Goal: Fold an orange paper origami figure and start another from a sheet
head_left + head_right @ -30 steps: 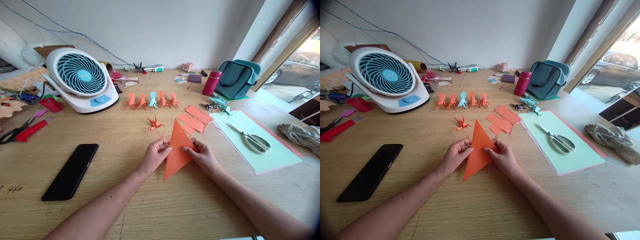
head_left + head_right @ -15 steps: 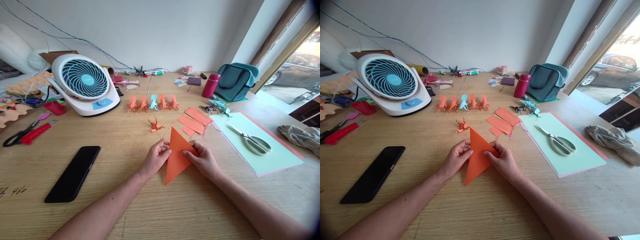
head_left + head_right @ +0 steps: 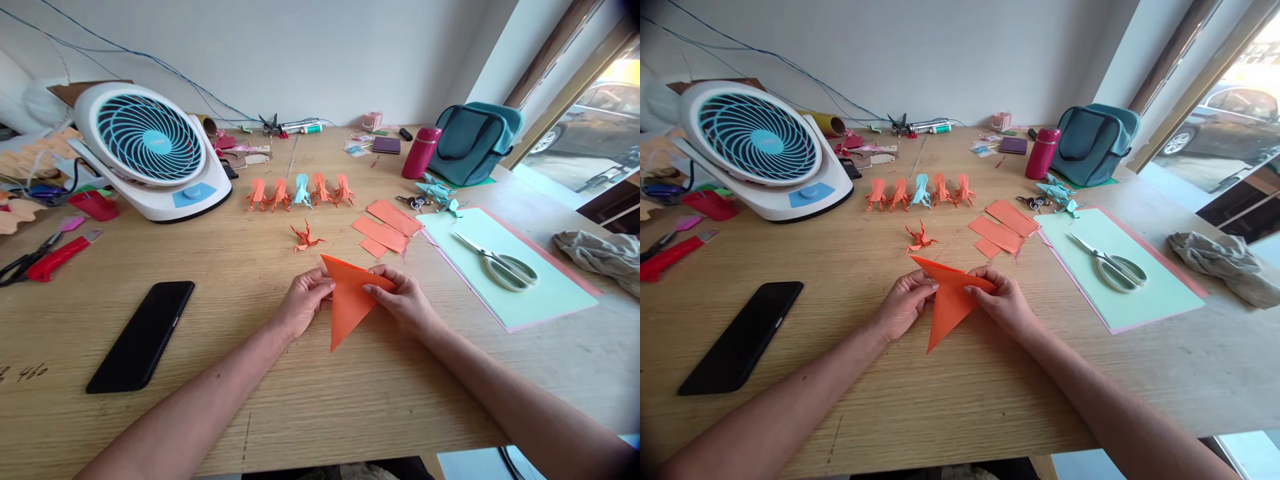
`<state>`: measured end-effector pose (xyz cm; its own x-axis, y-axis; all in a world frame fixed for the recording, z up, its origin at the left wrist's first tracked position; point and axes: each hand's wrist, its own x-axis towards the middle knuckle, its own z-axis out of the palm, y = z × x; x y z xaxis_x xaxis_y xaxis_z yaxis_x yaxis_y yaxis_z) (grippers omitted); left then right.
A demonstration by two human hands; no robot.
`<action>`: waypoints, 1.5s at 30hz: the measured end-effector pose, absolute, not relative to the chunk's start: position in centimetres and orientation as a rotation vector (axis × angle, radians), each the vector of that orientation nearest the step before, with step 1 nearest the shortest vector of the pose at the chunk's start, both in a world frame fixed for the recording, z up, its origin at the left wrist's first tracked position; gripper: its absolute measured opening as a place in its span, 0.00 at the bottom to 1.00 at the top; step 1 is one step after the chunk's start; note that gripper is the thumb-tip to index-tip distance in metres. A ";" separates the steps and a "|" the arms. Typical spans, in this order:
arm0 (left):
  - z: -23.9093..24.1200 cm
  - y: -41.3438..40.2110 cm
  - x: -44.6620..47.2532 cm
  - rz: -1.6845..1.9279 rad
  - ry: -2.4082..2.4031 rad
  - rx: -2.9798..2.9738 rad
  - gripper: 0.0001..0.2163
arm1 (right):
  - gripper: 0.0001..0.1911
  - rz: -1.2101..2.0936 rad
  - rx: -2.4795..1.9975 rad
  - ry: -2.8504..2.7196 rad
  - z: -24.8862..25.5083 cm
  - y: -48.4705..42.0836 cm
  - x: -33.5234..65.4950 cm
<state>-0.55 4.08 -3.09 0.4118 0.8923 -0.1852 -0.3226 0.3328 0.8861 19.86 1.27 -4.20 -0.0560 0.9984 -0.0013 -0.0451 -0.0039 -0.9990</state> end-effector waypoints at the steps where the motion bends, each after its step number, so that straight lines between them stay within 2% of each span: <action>1: -3.0 4.1 -0.5 0.904 0.775 0.874 0.11 | 0.16 1.268 -1.150 -1.217 -4.1 1.3 19.9; 11: -2.4 3.7 -0.5 0.840 0.738 0.878 0.04 | 0.12 1.341 -1.045 -1.137 -3.6 1.1 19.9; 21: -2.4 3.7 -0.7 0.817 0.722 0.999 0.11 | 0.15 1.415 -1.001 -1.101 -4.2 1.2 20.1; 26: -2.7 4.1 -0.7 0.960 0.776 1.007 0.16 | 0.15 1.479 -0.966 -1.071 -3.7 1.2 20.0; 32: -2.6 4.5 -0.6 1.124 0.865 0.974 0.20 | 0.20 1.544 -1.100 -1.401 -1.6 0.1 19.1; 38: -2.7 4.0 -0.1 1.171 0.907 0.972 0.20 | 0.26 1.406 -1.255 -1.695 -0.6 -0.7 18.4; 45: -2.5 3.4 0.3 1.188 0.880 1.037 0.19 | 0.27 1.320 -1.292 -1.748 -0.6 -0.7 18.1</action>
<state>0.30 3.43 -2.47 0.1736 0.9848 -0.0078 -0.2949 0.0595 0.9537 18.09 -0.73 -0.58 -0.3548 0.9302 -0.0939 0.3449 0.0369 -0.9379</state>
